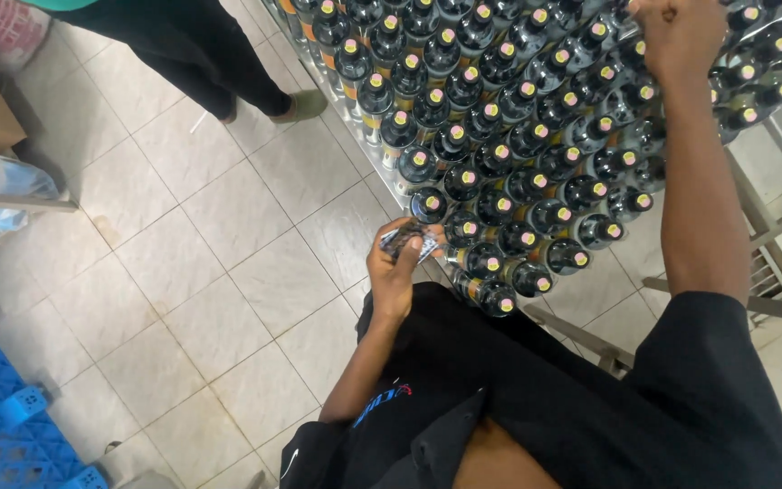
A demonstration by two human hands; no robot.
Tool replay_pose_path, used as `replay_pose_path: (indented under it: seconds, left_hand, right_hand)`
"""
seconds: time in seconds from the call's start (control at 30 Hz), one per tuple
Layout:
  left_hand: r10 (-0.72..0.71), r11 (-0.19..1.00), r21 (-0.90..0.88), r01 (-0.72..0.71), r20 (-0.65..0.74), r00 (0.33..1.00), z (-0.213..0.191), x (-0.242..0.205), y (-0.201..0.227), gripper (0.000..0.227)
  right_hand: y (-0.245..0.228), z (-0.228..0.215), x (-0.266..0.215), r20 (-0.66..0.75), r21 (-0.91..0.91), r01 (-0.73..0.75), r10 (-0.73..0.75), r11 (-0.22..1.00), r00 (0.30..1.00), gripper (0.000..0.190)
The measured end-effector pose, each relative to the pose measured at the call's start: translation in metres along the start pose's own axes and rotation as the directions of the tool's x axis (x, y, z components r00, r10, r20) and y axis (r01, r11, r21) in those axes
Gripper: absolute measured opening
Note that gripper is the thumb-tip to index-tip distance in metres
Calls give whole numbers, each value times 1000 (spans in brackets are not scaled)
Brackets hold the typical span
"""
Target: The person stands in a storage area and applies small round stickers to the caps of numerous dark bottles arranged on a metal table. They hold a sheet of stickers in one hand and use the other hand to peel and place them on the bottle tops.
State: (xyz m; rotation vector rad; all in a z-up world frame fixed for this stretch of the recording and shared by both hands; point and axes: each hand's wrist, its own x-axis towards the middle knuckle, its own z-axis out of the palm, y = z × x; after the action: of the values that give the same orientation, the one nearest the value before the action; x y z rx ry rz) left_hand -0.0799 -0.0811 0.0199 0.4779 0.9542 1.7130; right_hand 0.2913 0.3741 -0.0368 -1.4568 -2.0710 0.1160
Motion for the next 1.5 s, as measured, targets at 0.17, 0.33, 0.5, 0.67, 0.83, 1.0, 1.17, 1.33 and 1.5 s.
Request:
replay_pose_path:
  seconds: [0.17, 0.33, 0.5, 0.67, 0.83, 1.0, 1.17, 1.33, 1.5]
  left_hand:
    - [-14, 998, 65, 23, -123, 992, -10, 1, -2, 44]
    - [-26, 999, 36, 32, -139, 990, -4, 8, -2, 45]
    - [-40, 999, 29, 44, -113, 993, -1, 11, 0, 48]
    - [-42, 999, 11, 43, -120, 992, -5, 16, -4, 45]
    - [-82, 996, 7, 84, -128, 988, -3, 20, -3, 48]
    - [-104, 994, 18, 107, -128, 986, -2, 24, -4, 48]
    - [-58, 998, 12, 59, -66, 996, 1, 27, -5, 47]
    - [-87, 996, 28, 90, -79, 993, 5, 30, -6, 52]
    - [-88, 996, 17, 90, -84, 993, 8, 31, -6, 48]
  right_hand:
    - [8, 19, 6, 92, -183, 44, -27, 982, 995, 91]
    - [1, 25, 10, 164, -149, -22, 47, 989, 985, 95]
    - [-9, 21, 15, 241, -135, -121, 151, 983, 959, 92]
    - [-19, 16, 16, 270, -116, -89, 118, 989, 956, 92]
    - [-40, 12, 17, 301, -135, -74, 112, 988, 947, 88]
    - [-30, 22, 12, 257, -215, 243, -185, 946, 948, 52]
    - [-58, 7, 17, 416, -259, 26, 87, 965, 905, 46]
    - [-67, 14, 22, 452, -360, 12, 163, 933, 877, 58]
    - [-85, 14, 29, 474, -443, -1, 235, 897, 848, 63]
